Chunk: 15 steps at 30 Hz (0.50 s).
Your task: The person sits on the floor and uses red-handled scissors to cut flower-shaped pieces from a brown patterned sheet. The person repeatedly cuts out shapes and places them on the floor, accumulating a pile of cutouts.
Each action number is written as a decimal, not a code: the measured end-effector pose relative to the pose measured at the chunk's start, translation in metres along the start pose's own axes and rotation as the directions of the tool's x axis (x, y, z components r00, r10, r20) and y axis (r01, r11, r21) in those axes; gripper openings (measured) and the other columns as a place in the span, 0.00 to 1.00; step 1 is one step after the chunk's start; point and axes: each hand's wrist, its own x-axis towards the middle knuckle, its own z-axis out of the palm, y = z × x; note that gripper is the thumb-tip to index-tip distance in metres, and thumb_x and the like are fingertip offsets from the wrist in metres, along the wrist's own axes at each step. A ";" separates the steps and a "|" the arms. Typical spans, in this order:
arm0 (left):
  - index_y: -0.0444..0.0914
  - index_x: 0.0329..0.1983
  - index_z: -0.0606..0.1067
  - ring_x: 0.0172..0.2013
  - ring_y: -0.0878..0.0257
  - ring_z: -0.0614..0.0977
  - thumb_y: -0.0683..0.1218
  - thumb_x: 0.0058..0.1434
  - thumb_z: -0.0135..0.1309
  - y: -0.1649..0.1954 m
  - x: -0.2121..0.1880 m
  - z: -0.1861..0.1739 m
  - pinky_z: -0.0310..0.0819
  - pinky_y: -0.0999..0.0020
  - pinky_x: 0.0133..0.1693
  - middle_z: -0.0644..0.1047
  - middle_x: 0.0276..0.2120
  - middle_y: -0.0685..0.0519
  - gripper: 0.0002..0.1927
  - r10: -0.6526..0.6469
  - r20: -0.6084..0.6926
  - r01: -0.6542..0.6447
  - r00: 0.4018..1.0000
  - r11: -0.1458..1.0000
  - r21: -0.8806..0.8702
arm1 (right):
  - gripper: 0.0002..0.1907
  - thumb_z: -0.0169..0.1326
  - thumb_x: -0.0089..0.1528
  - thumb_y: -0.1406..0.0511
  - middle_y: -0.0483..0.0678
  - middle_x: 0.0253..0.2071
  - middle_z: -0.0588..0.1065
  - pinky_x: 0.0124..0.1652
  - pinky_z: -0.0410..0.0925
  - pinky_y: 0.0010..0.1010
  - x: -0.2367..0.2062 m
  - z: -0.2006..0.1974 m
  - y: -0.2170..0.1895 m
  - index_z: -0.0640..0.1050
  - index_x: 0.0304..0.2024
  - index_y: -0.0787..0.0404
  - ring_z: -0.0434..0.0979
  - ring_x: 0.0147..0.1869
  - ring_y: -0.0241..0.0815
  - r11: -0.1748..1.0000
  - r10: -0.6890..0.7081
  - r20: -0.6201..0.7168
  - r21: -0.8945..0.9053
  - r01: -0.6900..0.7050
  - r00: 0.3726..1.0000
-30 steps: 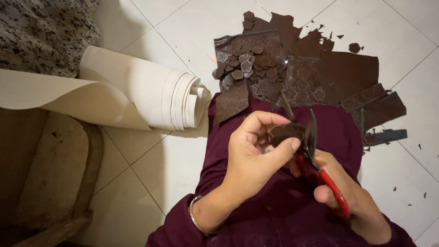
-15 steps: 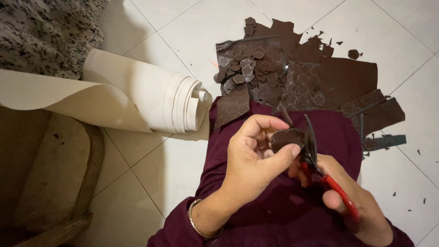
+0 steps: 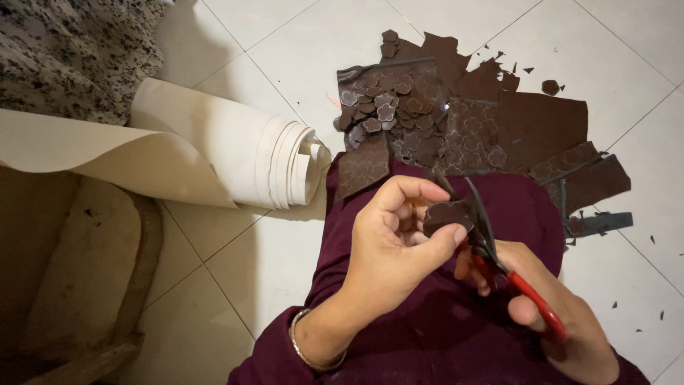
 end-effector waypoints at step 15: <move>0.32 0.53 0.70 0.32 0.72 0.80 0.35 0.64 0.58 -0.005 -0.002 0.010 0.76 0.80 0.31 0.79 0.37 0.53 0.16 -0.020 -0.004 0.019 1.000 0.970 -0.241 | 0.64 0.38 0.28 0.15 0.46 0.25 0.69 0.28 0.65 0.28 0.030 0.004 0.048 0.73 0.30 0.64 0.69 0.28 0.37 0.987 0.143 0.059 0.070 -0.147 0.988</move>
